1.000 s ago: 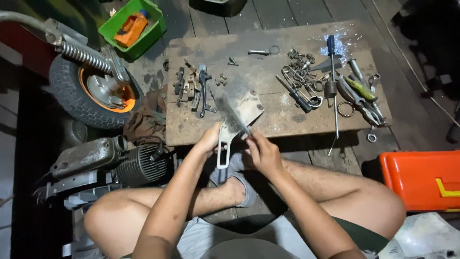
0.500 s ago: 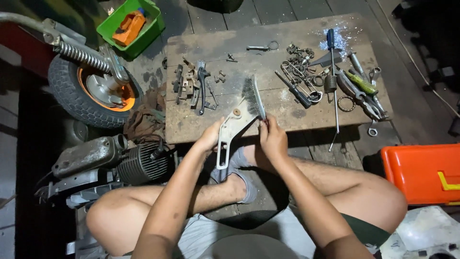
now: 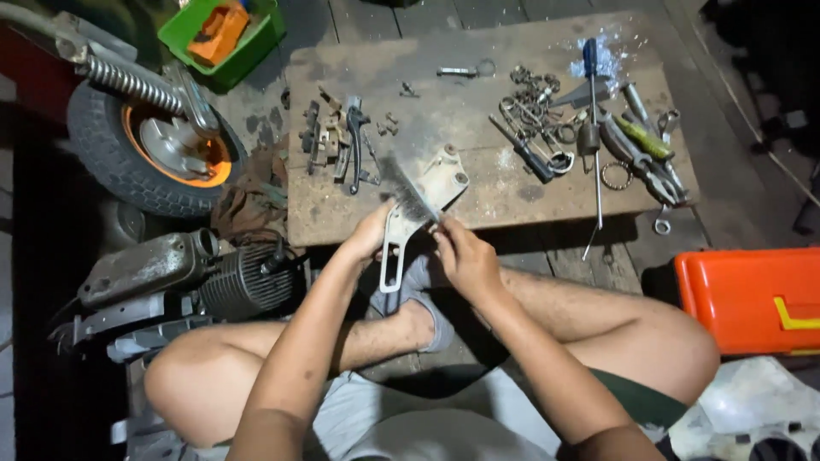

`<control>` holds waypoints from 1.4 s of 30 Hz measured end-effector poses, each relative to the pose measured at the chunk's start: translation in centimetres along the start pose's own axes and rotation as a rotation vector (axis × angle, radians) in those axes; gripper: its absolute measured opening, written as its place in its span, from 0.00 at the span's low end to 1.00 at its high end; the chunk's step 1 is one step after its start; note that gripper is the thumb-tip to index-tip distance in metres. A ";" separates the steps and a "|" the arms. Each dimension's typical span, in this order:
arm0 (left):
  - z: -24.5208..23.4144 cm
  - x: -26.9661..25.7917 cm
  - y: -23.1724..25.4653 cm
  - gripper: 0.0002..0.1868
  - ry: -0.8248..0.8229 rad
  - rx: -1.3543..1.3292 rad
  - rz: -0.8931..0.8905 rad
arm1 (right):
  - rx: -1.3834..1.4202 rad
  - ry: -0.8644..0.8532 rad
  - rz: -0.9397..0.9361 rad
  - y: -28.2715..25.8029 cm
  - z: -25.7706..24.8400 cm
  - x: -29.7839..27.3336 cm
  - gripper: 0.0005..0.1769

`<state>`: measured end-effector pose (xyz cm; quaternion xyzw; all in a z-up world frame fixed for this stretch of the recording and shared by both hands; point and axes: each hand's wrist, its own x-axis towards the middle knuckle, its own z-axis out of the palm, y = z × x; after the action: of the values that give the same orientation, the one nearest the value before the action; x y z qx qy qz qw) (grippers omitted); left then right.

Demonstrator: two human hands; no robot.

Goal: The person sits cross-legged on the floor and scrubs a metal part with a wire brush. They then use a file to smooth the edges of the part and continue scrubbing it with the brush.

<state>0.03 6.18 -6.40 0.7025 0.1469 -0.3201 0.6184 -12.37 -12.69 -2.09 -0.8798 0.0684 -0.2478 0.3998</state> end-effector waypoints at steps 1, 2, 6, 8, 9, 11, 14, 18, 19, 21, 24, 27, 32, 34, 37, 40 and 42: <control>0.0 0.2 -0.2 0.26 0.000 0.036 0.006 | -0.056 0.015 0.002 1.6 1.0 -0.6 0.13; -0.1 0.4 -0.4 0.27 -0.001 0.071 0.012 | -0.112 0.030 0.003 3.2 1.9 -1.2 0.13; 0.6 -0.1 -1.1 0.28 0.021 0.017 0.003 | -0.213 0.075 0.029 2.3 0.3 0.6 0.16; 0.5 -0.4 0.2 0.26 0.016 0.054 0.030 | -0.074 0.045 0.019 -0.6 -1.1 1.1 0.14; 0.6 -0.7 0.5 0.26 0.018 0.054 0.033 | -0.072 0.047 0.015 0.5 -0.3 0.5 0.14; 0.9 -1.5 0.5 0.27 0.026 0.087 -0.001 | -0.171 0.017 -0.014 2.8 1.3 -1.2 0.15; 0.7 0.2 -1.0 0.27 0.037 0.071 0.012 | -0.291 0.059 0.059 3.7 0.4 1.5 0.15; 1.1 -1.6 0.9 0.29 0.023 0.153 0.029 | -0.188 0.052 -0.020 2.8 1.2 1.1 0.16; 1.2 -2.1 1.0 0.29 0.025 0.159 0.031 | -0.210 0.067 -0.057 3.1 1.6 0.6 0.16; 1.3 -2.2 0.4 0.30 0.025 0.162 0.023 | -0.235 0.074 -0.090 4.1 1.6 0.5 0.16; 1.2 0.0 -0.4 0.28 0.026 0.032 0.010 | -0.325 0.011 0.044 4.5 0.5 1.6 0.17; 1.6 -1.4 0.9 0.29 0.035 0.101 0.029 | -0.238 -0.004 0.029 2.6 0.5 0.6 0.15; 3.0 -5.5 2.4 0.35 0.080 0.180 -0.008 | -0.428 -0.057 0.143 4.8 1.0 2.0 0.17; 2.2 -1.3 -1.0 0.32 0.061 0.117 0.009 | -0.425 -0.069 0.125 2.7 0.4 1.5 0.17; 2.2 0.8 -2.9 0.29 0.046 0.021 0.008 | -0.426 -0.115 0.099 0.1 0.1 0.8 0.20; 3.1 0.8 -4.0 0.29 0.054 -0.036 -0.013 | -0.414 -0.132 0.101 0.4 0.3 2.1 0.26; 3.5 1.7 -5.9 0.29 0.064 -0.060 -0.020 | -0.395 -0.119 0.110 0.7 -0.1 2.3 0.29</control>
<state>-3.18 3.62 -12.16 0.6921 0.1833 -0.2990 0.6309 -10.33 -13.99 -1.69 -0.9490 0.1400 -0.1550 0.2360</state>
